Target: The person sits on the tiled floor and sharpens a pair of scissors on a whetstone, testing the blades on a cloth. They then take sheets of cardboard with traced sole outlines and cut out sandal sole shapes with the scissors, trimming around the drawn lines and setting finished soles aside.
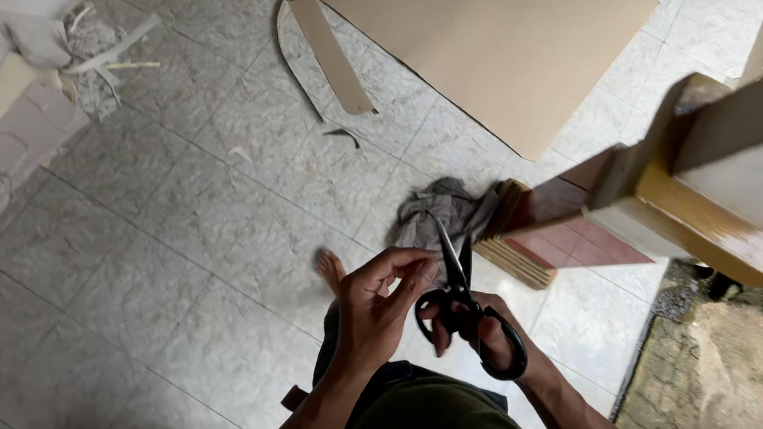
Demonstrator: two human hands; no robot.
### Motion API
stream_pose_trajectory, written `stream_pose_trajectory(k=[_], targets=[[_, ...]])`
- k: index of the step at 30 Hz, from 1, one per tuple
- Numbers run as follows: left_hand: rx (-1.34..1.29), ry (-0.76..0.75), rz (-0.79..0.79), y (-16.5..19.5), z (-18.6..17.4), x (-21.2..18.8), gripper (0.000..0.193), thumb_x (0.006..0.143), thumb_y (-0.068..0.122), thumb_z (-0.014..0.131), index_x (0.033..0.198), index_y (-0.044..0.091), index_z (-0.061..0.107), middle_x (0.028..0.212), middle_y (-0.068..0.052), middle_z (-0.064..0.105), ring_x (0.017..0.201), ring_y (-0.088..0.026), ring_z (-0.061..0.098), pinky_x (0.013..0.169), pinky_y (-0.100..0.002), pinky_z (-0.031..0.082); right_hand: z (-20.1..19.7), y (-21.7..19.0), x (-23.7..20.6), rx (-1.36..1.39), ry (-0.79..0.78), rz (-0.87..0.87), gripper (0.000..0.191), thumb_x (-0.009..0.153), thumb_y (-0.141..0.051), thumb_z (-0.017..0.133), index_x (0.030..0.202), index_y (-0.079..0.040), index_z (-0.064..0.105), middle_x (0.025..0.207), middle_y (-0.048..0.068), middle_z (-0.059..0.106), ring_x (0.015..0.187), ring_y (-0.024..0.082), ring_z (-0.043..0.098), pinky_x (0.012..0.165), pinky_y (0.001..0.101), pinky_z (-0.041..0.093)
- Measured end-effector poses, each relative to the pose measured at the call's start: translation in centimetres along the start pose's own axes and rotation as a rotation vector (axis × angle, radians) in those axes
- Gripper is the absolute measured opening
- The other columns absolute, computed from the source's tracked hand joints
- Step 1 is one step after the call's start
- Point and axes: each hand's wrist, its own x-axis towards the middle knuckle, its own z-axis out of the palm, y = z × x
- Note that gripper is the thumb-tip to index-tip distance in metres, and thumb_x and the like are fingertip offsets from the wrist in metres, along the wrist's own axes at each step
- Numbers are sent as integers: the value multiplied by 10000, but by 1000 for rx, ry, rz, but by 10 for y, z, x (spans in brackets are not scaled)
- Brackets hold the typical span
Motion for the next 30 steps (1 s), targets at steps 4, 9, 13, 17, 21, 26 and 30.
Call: stream_pose_trajectory(k=[4, 9, 13, 17, 21, 26, 30], targets=[[150, -17, -75, -8, -75, 158, 280, 1064, 185, 702, 880, -25, 680, 768, -55, 649, 731, -128, 598, 712, -297, 525, -16, 8, 149, -120, 341, 66, 740, 938, -630, 609, 896, 97, 746, 460, 50, 576, 377, 153, 545, 402, 287, 433], [137, -133, -147, 12, -115, 357, 372, 1042, 232, 673, 755, 6, 604, 659, -27, 589, 666, -116, 586, 639, -298, 465, -50, -11, 307, 11, 375, -109, 647, 1045, -565, 574, 1094, 77, 638, 736, 119, 612, 658, 197, 578, 633, 313, 456], [104, -174, -292, -10, -133, 505, 253, 967, 209, 688, 791, 28, 679, 624, -40, 586, 589, -118, 526, 571, -306, 420, -109, -18, 431, -114, 611, 40, 595, 925, -505, 644, 856, 82, 717, 490, 72, 567, 370, 147, 525, 356, 292, 382], [250, -77, -436, -49, -151, 646, 487, 1088, 270, 624, 733, -62, 597, 581, -41, 544, 539, -112, 544, 552, -295, 451, -203, -33, 570, -155, 331, -291, 550, 1097, -470, 495, 1205, 58, 608, 865, 116, 654, 780, 180, 623, 682, 329, 471], [-41, -76, -333, -55, -138, 797, 258, 1070, 237, 580, 910, 41, 530, 641, 9, 526, 537, -84, 497, 527, -278, 431, -299, -66, 725, -200, 667, 364, 452, 924, -353, 704, 805, 83, 679, 519, 85, 555, 407, 164, 525, 400, 327, 379], [-34, 64, -428, -39, -127, 980, 266, 1017, 251, 602, 819, 82, 660, 525, 43, 340, 476, -37, 288, 435, -241, 246, -378, -115, 906, -116, 499, 164, 367, 940, -372, 655, 978, -9, 687, 642, 24, 602, 568, 102, 556, 548, 289, 475], [-175, 71, -494, -56, -147, 1127, 455, 1051, 277, 597, 661, 90, 454, 508, 32, 333, 438, -92, 299, 428, -283, 269, -453, -127, 1053, -334, 536, 378, 378, 911, -368, 704, 904, 8, 672, 595, 41, 573, 546, 121, 563, 529, 306, 480]])
